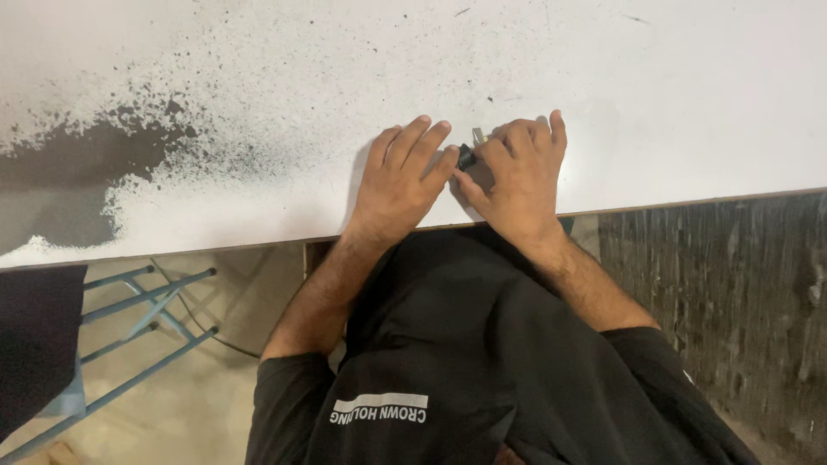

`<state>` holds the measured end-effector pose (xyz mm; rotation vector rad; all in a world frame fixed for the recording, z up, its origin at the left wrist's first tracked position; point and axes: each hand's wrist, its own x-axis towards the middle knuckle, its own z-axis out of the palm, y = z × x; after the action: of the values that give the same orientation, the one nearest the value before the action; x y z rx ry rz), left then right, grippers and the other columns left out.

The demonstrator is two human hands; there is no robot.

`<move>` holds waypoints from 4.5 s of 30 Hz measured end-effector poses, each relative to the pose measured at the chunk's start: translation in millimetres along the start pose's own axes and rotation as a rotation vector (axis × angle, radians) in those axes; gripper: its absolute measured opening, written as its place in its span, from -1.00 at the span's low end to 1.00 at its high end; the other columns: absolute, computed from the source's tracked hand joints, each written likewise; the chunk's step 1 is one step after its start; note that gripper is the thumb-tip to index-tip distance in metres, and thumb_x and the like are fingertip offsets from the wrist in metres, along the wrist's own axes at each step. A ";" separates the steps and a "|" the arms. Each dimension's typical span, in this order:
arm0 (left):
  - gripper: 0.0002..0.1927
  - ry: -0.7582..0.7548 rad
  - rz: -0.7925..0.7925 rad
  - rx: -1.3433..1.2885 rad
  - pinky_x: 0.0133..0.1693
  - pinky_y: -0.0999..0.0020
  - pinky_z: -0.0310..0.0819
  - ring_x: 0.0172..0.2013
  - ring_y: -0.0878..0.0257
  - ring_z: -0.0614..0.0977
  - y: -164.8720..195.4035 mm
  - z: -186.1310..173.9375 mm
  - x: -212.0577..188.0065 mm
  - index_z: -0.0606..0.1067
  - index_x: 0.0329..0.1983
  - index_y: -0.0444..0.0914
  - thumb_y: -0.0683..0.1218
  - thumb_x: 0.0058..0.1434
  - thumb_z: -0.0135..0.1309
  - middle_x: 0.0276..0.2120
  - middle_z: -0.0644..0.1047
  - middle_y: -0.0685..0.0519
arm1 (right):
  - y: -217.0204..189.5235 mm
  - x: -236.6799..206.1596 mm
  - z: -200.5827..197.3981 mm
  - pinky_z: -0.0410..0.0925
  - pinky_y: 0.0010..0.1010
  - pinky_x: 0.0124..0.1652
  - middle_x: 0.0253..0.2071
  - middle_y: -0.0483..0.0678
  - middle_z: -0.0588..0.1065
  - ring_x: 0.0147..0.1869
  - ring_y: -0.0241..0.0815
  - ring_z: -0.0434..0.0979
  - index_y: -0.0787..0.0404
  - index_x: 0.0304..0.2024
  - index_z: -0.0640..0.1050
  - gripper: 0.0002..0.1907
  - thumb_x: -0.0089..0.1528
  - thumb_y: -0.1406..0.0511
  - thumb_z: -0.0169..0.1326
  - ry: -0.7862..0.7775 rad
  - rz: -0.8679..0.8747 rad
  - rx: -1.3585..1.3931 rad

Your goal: The person sits at a white work table and assembles small black plastic parts, using a small blade to trim and fit pieces together by hand. They place finished assemblies on the table and reach for new parts from a tray, repeating the process.

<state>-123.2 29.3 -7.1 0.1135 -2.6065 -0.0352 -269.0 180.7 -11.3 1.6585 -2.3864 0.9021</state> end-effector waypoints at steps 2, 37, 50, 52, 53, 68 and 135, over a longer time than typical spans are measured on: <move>-0.78 0.022 0.003 -0.001 0.25 0.04 0.35 0.30 0.09 0.43 -0.1 -0.9 -0.5 0.57 0.03 -0.17 -0.09 0.34 0.24 0.25 0.46 0.03 | -1.1 1.2 0.0 -0.01 0.37 0.37 -0.01 0.02 0.38 0.19 0.14 0.30 0.18 -0.13 0.58 -0.60 0.09 0.18 0.44 0.008 -0.005 -0.006; -0.80 0.069 -0.231 -0.248 0.31 -0.04 0.26 0.27 0.11 0.45 7.0 11.7 -10.7 0.54 -0.06 -0.16 -0.12 0.30 0.29 0.18 0.45 0.07 | -10.8 -17.4 12.4 0.10 0.11 0.45 -0.11 0.00 0.51 0.15 0.00 0.54 0.21 -0.09 0.51 -0.70 0.20 0.44 0.34 0.142 -0.057 0.197; -0.86 0.053 -0.076 -0.081 0.26 0.02 0.35 0.29 0.10 0.45 12.0 12.2 -6.7 0.52 -0.14 -0.14 -0.14 0.31 0.26 0.20 0.47 0.05 | -7.6 -11.9 11.0 0.33 0.15 0.31 -0.12 0.06 0.53 0.07 0.07 0.55 0.22 -0.13 0.51 -0.71 0.16 0.43 0.33 0.114 -0.050 0.262; -0.86 0.072 -0.081 -0.105 0.25 0.03 0.35 0.28 0.10 0.45 11.8 12.5 -5.9 0.54 -0.11 -0.14 -0.14 0.32 0.26 0.20 0.47 0.05 | -7.5 -11.3 10.5 0.33 0.15 0.31 -0.13 0.05 0.52 0.07 0.07 0.55 0.22 -0.13 0.51 -0.71 0.16 0.43 0.33 0.106 -0.044 0.265; -0.85 0.081 -0.088 -0.125 0.24 0.04 0.35 0.28 0.10 0.45 11.6 12.7 -5.6 0.55 -0.09 -0.13 -0.13 0.32 0.26 0.20 0.47 0.05 | -7.4 -11.2 10.0 0.32 0.15 0.32 -0.15 0.04 0.51 0.09 0.07 0.56 0.22 -0.13 0.51 -0.71 0.17 0.43 0.33 0.102 -0.044 0.267; -0.91 -0.002 -0.290 -0.313 0.33 -0.05 0.15 0.27 0.12 0.47 3.8 16.0 -6.3 0.58 -0.16 -0.15 -0.12 0.31 0.24 0.10 0.57 0.14 | -10.2 -9.7 11.6 0.23 0.18 0.39 -0.18 0.02 0.52 0.07 0.03 0.57 0.21 -0.16 0.52 -0.75 0.17 0.46 0.31 0.098 -0.022 0.267; -0.81 0.048 -0.221 -0.401 0.16 0.05 0.40 0.22 0.04 0.50 -0.5 5.5 0.1 0.52 -0.20 -0.18 -0.22 0.16 0.27 0.08 0.49 0.05 | 13.6 -6.2 4.2 -0.08 0.37 0.45 -0.06 -0.01 0.39 0.21 0.04 0.34 0.19 -0.11 0.63 -0.63 0.10 0.20 0.41 -0.006 -0.037 0.142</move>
<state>-126.0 28.8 -11.8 0.2527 -2.4724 -0.6210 -277.5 186.8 -22.9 1.7498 -2.3372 1.0846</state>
